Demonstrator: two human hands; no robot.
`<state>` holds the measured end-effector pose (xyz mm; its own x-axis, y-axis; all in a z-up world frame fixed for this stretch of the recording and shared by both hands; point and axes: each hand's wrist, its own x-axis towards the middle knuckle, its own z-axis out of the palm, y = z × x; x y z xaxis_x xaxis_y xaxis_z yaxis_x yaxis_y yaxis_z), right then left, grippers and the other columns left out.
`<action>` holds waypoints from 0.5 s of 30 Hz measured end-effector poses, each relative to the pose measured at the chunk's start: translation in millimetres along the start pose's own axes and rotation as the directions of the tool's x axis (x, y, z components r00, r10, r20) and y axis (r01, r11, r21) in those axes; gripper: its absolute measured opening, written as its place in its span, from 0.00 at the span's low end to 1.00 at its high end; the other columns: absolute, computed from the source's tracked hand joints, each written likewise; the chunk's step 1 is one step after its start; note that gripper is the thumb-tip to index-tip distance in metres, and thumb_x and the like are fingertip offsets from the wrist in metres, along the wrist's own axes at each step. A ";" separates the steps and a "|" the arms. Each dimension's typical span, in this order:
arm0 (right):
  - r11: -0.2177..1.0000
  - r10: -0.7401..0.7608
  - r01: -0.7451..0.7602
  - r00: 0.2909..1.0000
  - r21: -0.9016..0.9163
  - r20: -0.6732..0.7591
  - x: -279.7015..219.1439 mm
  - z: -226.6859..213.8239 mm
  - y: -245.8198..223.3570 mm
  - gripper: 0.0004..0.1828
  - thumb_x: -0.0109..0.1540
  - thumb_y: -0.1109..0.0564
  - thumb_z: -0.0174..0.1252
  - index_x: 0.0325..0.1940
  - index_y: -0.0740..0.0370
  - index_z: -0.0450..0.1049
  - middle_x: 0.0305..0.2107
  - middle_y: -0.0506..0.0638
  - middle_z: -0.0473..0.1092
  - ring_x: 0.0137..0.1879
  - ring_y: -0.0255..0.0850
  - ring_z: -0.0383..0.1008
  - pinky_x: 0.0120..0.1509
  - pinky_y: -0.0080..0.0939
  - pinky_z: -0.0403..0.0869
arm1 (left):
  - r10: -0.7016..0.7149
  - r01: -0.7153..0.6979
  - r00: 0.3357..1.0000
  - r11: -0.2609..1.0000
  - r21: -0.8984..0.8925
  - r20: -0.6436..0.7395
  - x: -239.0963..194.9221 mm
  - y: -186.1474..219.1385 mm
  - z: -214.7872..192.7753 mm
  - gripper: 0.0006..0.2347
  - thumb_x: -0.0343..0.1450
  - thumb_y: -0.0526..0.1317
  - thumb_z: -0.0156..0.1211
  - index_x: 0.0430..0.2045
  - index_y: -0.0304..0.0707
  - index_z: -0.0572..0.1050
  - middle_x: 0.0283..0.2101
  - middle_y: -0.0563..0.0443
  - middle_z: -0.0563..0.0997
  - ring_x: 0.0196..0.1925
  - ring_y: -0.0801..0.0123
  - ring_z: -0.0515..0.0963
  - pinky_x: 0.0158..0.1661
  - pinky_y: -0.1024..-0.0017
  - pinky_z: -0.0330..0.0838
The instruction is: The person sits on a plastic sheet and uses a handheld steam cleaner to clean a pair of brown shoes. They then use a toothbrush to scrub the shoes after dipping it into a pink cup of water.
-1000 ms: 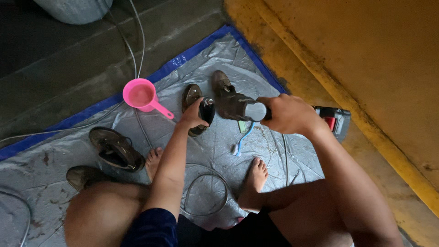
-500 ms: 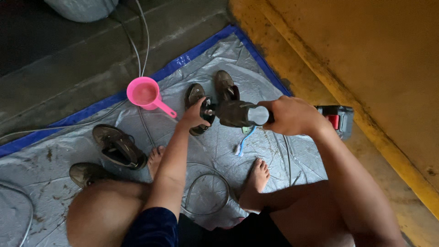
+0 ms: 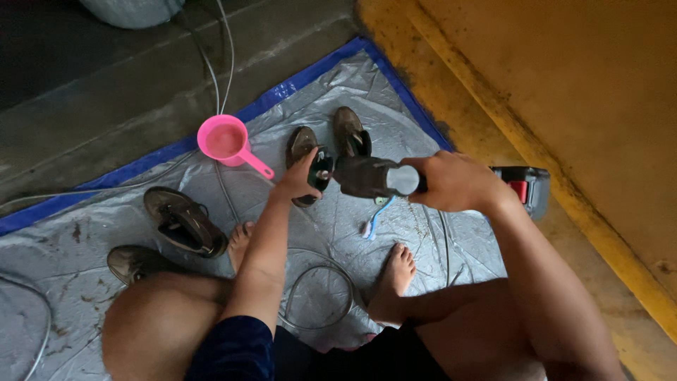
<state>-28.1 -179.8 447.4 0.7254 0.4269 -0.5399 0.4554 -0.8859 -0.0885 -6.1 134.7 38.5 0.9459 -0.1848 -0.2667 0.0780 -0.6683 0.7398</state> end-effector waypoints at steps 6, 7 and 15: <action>0.997 0.034 -0.038 0.998 -0.066 -0.052 16.2 5.2 6.1 0.33 0.59 0.38 0.63 0.70 0.38 0.77 0.47 0.64 0.82 0.59 0.66 0.82 0.68 0.66 0.78 | 0.039 -0.037 0.998 0.999 0.034 -0.043 13.6 3.2 12.7 0.54 0.65 0.41 0.81 0.84 0.52 0.43 0.81 0.30 0.57 0.82 0.27 0.55 0.74 0.23 0.56; 0.997 0.034 -0.038 0.998 -0.069 -0.053 14.0 3.8 6.2 0.33 0.59 0.38 0.63 0.70 0.38 0.77 0.47 0.64 0.82 0.59 0.66 0.82 0.68 0.66 0.78 | 0.040 -0.038 0.998 0.999 0.032 -0.046 13.4 6.0 14.5 0.54 0.65 0.41 0.81 0.84 0.52 0.43 0.81 0.30 0.57 0.82 0.27 0.55 0.74 0.23 0.56; 0.995 0.047 -0.049 0.999 -0.086 -0.025 11.3 7.8 14.1 0.35 0.60 0.38 0.62 0.73 0.39 0.75 0.48 0.65 0.82 0.60 0.67 0.81 0.67 0.68 0.77 | -0.022 0.027 0.999 0.977 0.214 -0.026 20.7 25.7 28.9 0.55 0.64 0.43 0.82 0.84 0.52 0.43 0.80 0.27 0.59 0.81 0.25 0.58 0.71 0.22 0.58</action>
<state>-17.5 -188.8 433.5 0.7591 0.3888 -0.5222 0.4617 -0.8870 0.0106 6.4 92.9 34.1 0.9518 -0.1516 -0.2666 0.0341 -0.8116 0.5832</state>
